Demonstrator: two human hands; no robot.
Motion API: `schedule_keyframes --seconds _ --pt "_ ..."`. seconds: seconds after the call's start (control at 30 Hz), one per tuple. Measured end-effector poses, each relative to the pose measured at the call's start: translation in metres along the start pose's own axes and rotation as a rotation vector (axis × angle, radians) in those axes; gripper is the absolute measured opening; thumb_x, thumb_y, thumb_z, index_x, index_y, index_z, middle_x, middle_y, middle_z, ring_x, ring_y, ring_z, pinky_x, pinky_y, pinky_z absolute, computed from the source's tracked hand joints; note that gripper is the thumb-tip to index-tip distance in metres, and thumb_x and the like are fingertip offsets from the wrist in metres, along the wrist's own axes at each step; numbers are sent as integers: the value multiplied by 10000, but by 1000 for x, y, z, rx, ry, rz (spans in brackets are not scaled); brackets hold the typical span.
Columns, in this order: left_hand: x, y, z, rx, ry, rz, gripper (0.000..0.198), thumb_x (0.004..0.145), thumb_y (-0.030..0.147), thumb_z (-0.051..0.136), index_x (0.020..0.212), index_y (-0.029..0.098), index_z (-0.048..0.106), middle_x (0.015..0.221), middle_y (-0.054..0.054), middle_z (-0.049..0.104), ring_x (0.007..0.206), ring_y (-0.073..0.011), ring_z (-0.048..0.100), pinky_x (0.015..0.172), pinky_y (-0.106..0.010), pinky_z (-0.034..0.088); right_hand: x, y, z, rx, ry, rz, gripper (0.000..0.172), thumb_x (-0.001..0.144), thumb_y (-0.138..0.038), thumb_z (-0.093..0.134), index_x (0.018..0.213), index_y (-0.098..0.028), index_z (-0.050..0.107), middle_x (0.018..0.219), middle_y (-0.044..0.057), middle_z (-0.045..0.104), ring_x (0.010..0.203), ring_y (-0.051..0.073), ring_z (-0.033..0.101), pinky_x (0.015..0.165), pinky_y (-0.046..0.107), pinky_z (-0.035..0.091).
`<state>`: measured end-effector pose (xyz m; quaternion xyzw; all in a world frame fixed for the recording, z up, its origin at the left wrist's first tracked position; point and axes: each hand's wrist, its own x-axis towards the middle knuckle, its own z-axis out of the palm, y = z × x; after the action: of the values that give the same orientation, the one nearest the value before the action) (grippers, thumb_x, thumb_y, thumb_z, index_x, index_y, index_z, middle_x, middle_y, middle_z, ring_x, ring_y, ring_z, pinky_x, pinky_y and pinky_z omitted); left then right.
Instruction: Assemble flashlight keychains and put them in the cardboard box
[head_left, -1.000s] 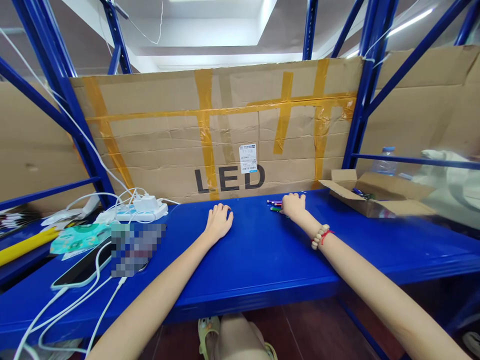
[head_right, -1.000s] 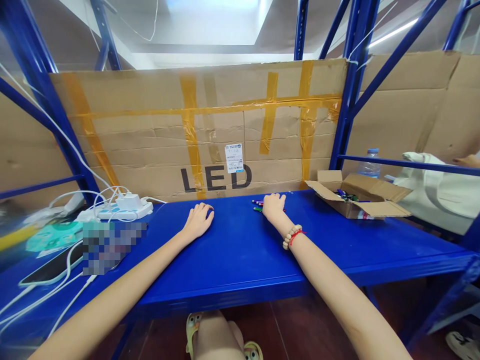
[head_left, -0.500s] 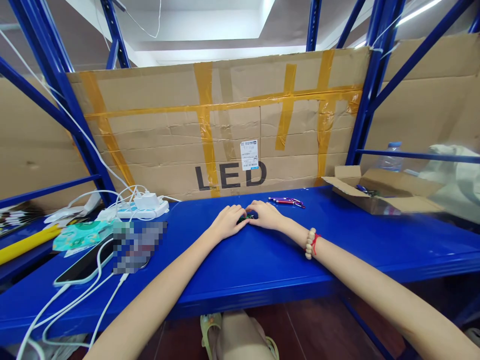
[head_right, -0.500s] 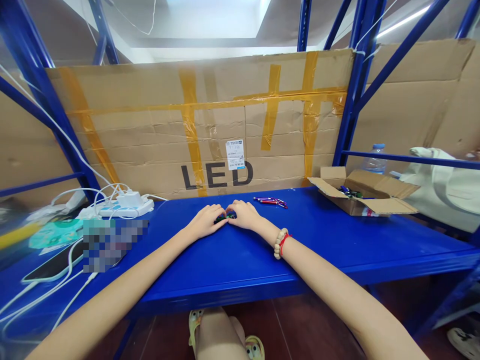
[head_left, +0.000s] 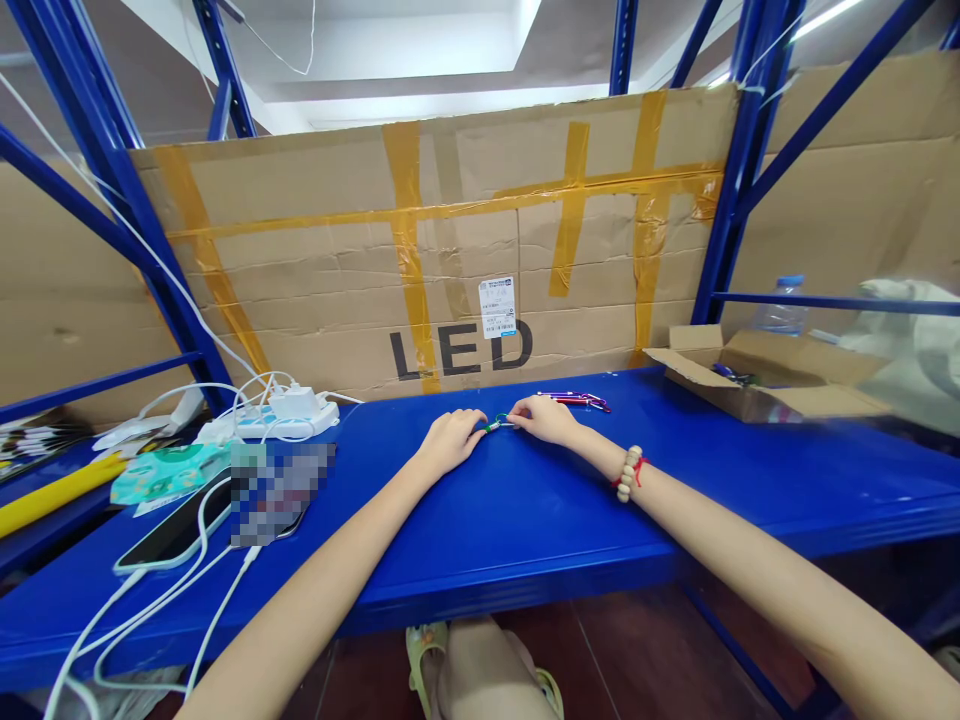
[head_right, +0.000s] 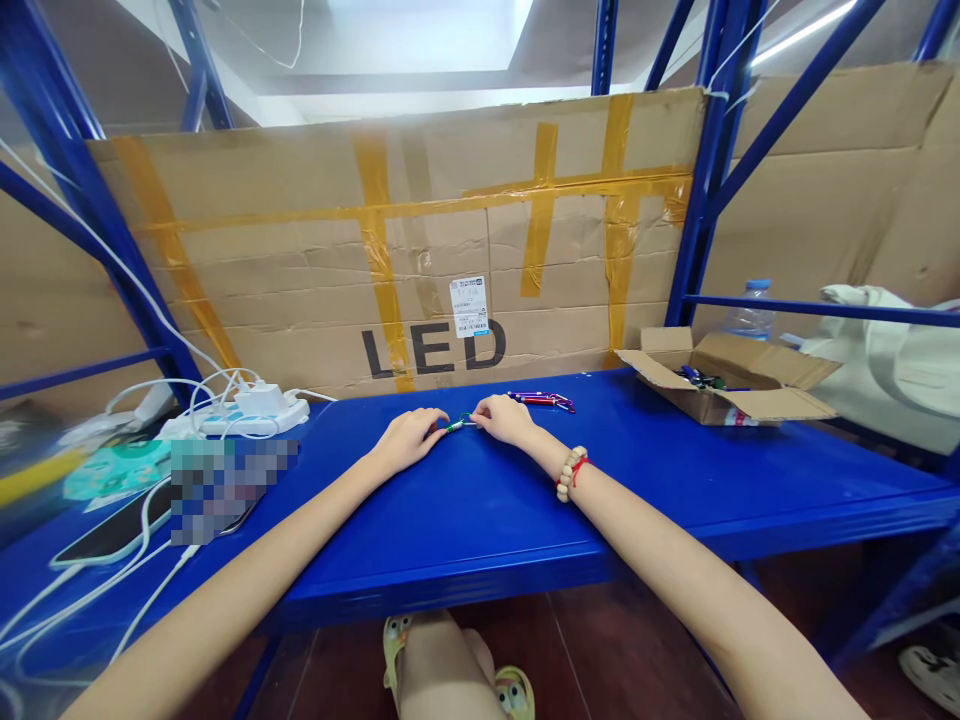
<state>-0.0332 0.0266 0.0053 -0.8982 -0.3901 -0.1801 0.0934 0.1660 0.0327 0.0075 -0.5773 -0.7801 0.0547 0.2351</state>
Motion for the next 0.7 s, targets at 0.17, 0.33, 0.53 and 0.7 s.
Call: schedule_keyframes --seconds 0.17,0.33,0.53,0.7 --pt "-1 -1 0 -22 2 -65 242 872 369 413 982 205 552 871 -39 626 846 -193 567 749 -295 434 4 1 10 188 -28 -45 259 876 -332 425 909 -186 637 754 -9 692 558 80 594 555 189 432" --pt "-1 -2 3 -68 18 -110 184 852 307 423 863 195 569 876 -54 607 867 -205 550 781 -323 436 8 3 17 306 -8 -86 307 883 -346 401 980 -169 632 770 10 686 520 70 566 531 187 433" --pt "-1 -3 7 -167 41 -141 202 881 311 377 929 205 543 917 -32 621 855 -177 579 759 -298 460 6 1 16 410 -68 -180 317 833 -356 484 1006 -158 661 744 18 664 473 61 515 479 180 418" --pt "1 -1 12 -297 33 -113 241 889 261 370 1095 216 488 996 -32 633 923 -179 589 805 -304 463 5 -4 17 542 -122 -212 366 846 -317 421 1054 -111 641 675 19 616 431 55 469 428 174 394"
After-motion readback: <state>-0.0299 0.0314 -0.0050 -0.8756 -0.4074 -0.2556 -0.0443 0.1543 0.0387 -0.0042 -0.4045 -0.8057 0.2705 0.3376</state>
